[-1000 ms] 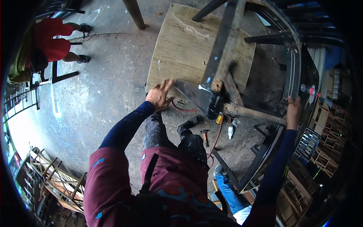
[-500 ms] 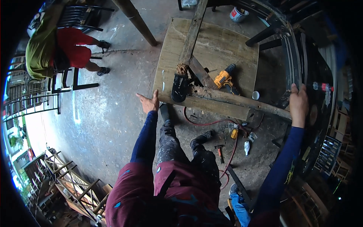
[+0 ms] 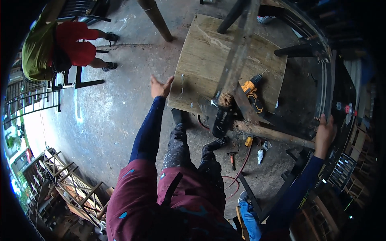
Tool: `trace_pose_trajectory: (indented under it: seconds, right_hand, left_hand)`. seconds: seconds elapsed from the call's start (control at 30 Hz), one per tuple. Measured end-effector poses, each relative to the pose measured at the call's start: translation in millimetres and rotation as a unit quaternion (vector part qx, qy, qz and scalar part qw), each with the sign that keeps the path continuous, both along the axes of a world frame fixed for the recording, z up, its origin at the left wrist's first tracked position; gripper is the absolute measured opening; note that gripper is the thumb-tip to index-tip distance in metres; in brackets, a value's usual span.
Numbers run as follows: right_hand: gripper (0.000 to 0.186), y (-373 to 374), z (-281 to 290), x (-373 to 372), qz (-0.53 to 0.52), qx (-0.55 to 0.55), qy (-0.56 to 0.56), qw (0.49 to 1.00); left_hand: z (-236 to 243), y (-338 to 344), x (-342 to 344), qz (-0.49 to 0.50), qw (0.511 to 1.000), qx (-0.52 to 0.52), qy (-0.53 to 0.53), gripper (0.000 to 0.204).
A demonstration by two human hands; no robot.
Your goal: The recorder is repairing a wooden chair using a drill, a pneumatic nail gun, and a hammer.
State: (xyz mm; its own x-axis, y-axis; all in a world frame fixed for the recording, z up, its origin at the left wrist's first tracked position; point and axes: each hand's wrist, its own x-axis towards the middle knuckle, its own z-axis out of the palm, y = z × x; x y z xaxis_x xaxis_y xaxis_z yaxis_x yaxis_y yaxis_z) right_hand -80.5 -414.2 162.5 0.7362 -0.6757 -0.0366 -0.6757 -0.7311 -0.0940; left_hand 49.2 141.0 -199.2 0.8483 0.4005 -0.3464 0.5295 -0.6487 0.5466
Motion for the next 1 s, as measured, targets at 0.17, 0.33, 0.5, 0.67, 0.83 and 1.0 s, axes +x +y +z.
trace_pose_trajectory:
  seconds: [0.17, 0.33, 0.5, 0.67, 0.83, 1.0]
  right_hand:
    - [0.068, -20.7, 6.4, 1.9, -0.006, 0.058, -0.026, 0.998]
    - [0.072, -22.8, 10.2, 0.2, 0.017, -0.004, 0.025, 1.0]
    - [0.079, -26.3, 12.0, -4.6, 0.009, -0.043, -0.002, 0.999]
    - [0.073, -4.8, 19.0, 6.7, -0.018, -0.013, -0.012, 1.0]
    - [0.064, -21.4, 36.3, -19.1, 0.103, 0.299, -0.073, 0.946]
    - [0.076, -9.9, -1.1, -66.5, 0.102, 0.61, -0.306, 0.723]
  left_hand:
    - [-7.4, -36.9, 65.9, -0.076, 0.994, -0.026, 0.068, 0.144]
    - [14.8, 20.4, -12.6, -0.067, 0.996, 0.007, -0.049, 0.114]
    - [185.2, -40.6, -79.6, -0.279, 0.848, -0.313, -0.324, 0.116]
    - [282.1, -97.8, -77.6, -0.262, 0.756, -0.406, -0.442, 0.133]
    - [291.1, -124.4, -61.7, -0.277, 0.756, -0.335, -0.489, 0.14]
    - [282.6, -135.7, -60.0, -0.25, 0.76, -0.295, -0.523, 0.14]
